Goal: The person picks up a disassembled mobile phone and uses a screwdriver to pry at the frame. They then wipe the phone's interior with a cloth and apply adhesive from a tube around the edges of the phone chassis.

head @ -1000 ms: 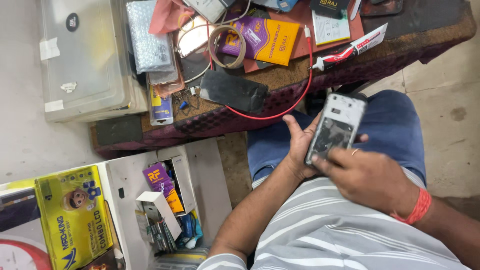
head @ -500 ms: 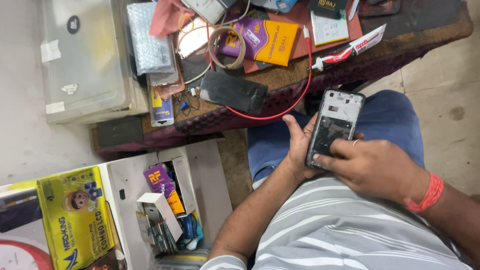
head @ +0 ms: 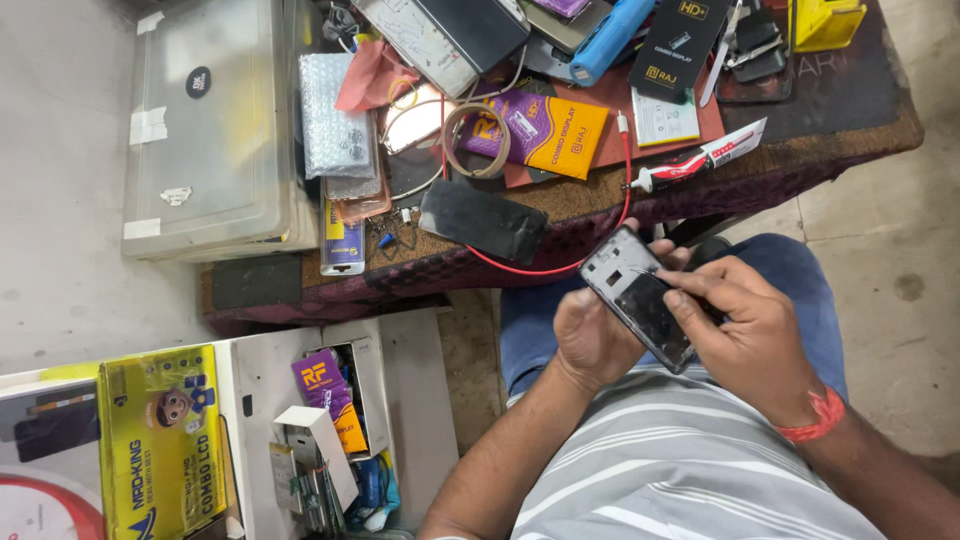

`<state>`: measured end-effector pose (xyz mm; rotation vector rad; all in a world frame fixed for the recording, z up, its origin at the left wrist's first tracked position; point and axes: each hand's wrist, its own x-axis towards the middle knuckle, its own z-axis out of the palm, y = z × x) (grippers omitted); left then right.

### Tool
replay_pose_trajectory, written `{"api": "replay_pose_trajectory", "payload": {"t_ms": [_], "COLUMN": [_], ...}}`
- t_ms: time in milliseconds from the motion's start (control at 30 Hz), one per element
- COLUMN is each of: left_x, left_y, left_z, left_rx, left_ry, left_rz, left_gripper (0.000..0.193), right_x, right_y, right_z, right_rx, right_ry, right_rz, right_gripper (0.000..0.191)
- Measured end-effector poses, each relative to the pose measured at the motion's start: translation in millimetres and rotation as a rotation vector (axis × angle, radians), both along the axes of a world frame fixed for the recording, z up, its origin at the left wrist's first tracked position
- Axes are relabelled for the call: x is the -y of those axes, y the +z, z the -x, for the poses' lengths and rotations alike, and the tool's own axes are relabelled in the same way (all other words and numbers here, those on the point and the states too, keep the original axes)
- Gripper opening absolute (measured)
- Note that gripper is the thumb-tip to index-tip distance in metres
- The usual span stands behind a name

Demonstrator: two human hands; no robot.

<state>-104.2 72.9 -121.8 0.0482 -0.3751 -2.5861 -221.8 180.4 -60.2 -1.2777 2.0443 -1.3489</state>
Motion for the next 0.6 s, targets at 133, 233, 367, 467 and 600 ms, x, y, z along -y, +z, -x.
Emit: {"api": "replay_pose_trajectory", "payload": {"t_ms": [133, 233, 367, 467, 600], "left_x": [-9.6, -12.5, -13.5, -13.7, -13.7], "left_y": [-12.0, -18.2, -20.6, -22.1, -26.8], "left_z": [8.1, 9.3, 6.8, 7.4, 11.7], "left_rx": [-0.152, -0.096, -0.205, -0.169, 0.201], "left_ry": [0.09, 0.125, 0.056, 0.091, 0.161], "left_rz": [-0.294, -0.351, -0.43, -0.377, -0.345], "left_gripper": [0.106, 0.112, 0.105, 0.104, 0.1], "right_x": [14.2, 22.3, 29.2, 34.6, 42.3], "right_y": [0.8, 6.2, 9.2, 14.0, 32.2], "right_z": [-11.9, -20.4, -24.1, -17.7, -15.4], "right_rx": [-0.354, -0.526, -0.592, -0.622, -0.852], "right_ry": [0.089, 0.176, 0.245, 0.2, 0.13], "right_rz": [0.061, 0.028, -0.009, -0.04, -0.032], "right_gripper": [0.026, 0.03, 0.032, 0.028, 0.027]}}
